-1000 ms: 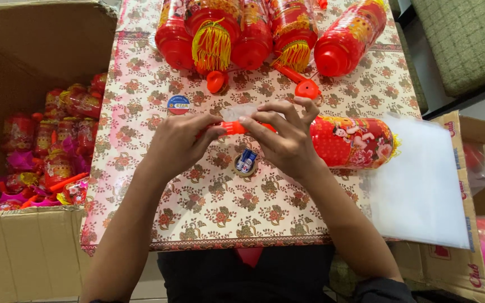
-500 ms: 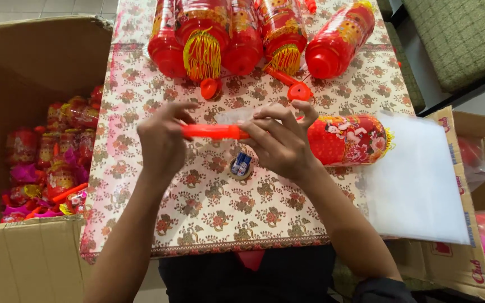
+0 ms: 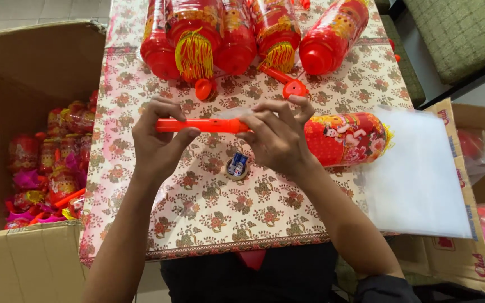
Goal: The person places a lantern and a plastic rod into a plastic bag, puts the bag into a cardboard box, and then wipes the exterior of another lantern with a cloth.
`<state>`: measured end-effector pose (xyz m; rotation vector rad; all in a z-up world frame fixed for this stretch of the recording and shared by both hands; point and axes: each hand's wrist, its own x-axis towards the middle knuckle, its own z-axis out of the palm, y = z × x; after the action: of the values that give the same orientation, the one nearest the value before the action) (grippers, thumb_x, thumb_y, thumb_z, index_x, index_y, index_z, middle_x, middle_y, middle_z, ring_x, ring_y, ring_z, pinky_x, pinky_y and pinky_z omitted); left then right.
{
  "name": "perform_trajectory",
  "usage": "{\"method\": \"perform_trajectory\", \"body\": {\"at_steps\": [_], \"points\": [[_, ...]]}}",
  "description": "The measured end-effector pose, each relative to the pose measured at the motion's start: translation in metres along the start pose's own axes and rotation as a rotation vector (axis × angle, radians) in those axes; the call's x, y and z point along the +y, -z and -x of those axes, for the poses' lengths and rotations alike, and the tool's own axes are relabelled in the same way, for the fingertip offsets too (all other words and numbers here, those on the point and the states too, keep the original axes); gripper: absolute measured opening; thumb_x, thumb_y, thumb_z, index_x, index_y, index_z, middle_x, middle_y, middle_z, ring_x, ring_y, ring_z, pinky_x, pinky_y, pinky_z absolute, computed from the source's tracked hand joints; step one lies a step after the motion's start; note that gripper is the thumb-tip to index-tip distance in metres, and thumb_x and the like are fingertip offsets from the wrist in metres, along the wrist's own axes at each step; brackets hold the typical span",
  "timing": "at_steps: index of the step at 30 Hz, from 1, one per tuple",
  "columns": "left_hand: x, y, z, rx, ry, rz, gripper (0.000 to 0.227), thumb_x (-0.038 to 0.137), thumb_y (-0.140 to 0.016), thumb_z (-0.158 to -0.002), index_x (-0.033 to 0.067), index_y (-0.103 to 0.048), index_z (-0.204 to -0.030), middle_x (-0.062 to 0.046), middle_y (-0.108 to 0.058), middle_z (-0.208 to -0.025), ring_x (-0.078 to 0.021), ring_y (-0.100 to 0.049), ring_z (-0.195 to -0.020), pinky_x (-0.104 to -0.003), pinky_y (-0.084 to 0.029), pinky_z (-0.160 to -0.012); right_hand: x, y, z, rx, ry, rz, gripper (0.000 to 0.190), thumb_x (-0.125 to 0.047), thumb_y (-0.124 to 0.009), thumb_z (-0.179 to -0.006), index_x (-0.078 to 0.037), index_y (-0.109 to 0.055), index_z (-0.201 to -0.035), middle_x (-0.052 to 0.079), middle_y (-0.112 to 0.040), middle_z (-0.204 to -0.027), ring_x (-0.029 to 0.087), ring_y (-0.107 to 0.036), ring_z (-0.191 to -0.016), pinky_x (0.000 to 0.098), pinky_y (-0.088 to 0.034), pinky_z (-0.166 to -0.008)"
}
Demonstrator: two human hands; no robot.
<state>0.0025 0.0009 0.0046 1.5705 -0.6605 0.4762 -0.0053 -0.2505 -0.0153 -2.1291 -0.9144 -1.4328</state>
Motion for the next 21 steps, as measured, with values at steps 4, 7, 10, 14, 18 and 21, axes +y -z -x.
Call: {"method": "perform_trajectory", "body": {"at_steps": [4,7,10,14,18,21], "points": [[0.013,-0.008,-0.003,-0.070,0.069,0.080,0.027,0.009,-0.057,-0.103,0.0008,-0.046,-0.125,-0.016,-0.052,-0.099,-0.0230,-0.059,-0.088,-0.032,-0.054,-0.077,-0.010,0.018,-0.027,0.041,0.004,-0.048,0.024,-0.029,-0.073,-0.099,-0.007,-0.080,-0.108,0.005,-0.074,-0.088,0.024,-0.067,-0.098,0.0471,-0.037,-0.107],[0.004,-0.007,0.000,-0.125,0.214,0.018,0.039,0.021,-0.029,-0.111,-0.0043,-0.050,-0.133,-0.020,-0.061,-0.084,-0.0227,-0.063,-0.069,-0.028,-0.054,-0.058,-0.006,0.022,-0.032,0.073,0.059,-0.033,0.020,-0.024,-0.075,-0.099,-0.007,-0.081,-0.108,0.007,-0.075,-0.093,0.026,-0.068,-0.099,0.0475,-0.040,-0.108],[0.010,-0.011,0.002,-0.123,0.292,-0.048,0.053,0.041,-0.031,-0.113,0.0011,-0.057,-0.091,-0.010,-0.058,-0.055,-0.0152,-0.056,-0.045,-0.024,-0.048,-0.047,-0.001,0.019,-0.024,0.073,0.111,0.018,0.018,-0.025,-0.074,-0.100,-0.010,-0.081,-0.108,0.005,-0.074,-0.093,0.024,-0.066,-0.101,0.0522,-0.027,-0.113],[0.002,-0.012,0.004,-0.058,0.163,-0.167,0.040,0.035,-0.057,-0.108,0.0074,-0.074,-0.085,-0.003,-0.054,-0.047,-0.0130,-0.050,-0.048,-0.026,-0.046,-0.056,-0.003,0.027,-0.035,0.044,0.057,-0.052,0.024,-0.029,-0.071,-0.100,-0.007,-0.079,-0.105,0.006,-0.072,-0.090,0.027,-0.068,-0.098,0.0428,-0.043,-0.106],[-0.003,-0.011,0.007,-0.049,0.079,-0.014,0.028,0.022,-0.077,-0.096,0.0014,-0.070,-0.113,-0.012,-0.060,-0.100,-0.0222,-0.065,-0.092,-0.032,-0.059,-0.081,0.008,0.018,-0.017,-0.006,-0.001,-0.050,0.037,-0.042,-0.062,-0.105,-0.009,-0.078,-0.101,0.003,-0.071,-0.087,0.023,-0.067,-0.098,0.0477,-0.026,-0.110],[0.000,-0.015,0.005,-0.100,-0.067,-0.016,0.015,-0.001,-0.071,-0.095,-0.0001,-0.062,-0.107,-0.015,-0.049,-0.103,-0.0320,-0.058,-0.097,-0.039,-0.058,-0.083,0.014,0.017,-0.016,-0.023,-0.042,-0.033,0.043,-0.046,-0.054,-0.108,-0.010,-0.075,-0.098,0.001,-0.069,-0.085,0.021,-0.065,-0.096,0.0492,-0.023,-0.108]]}}
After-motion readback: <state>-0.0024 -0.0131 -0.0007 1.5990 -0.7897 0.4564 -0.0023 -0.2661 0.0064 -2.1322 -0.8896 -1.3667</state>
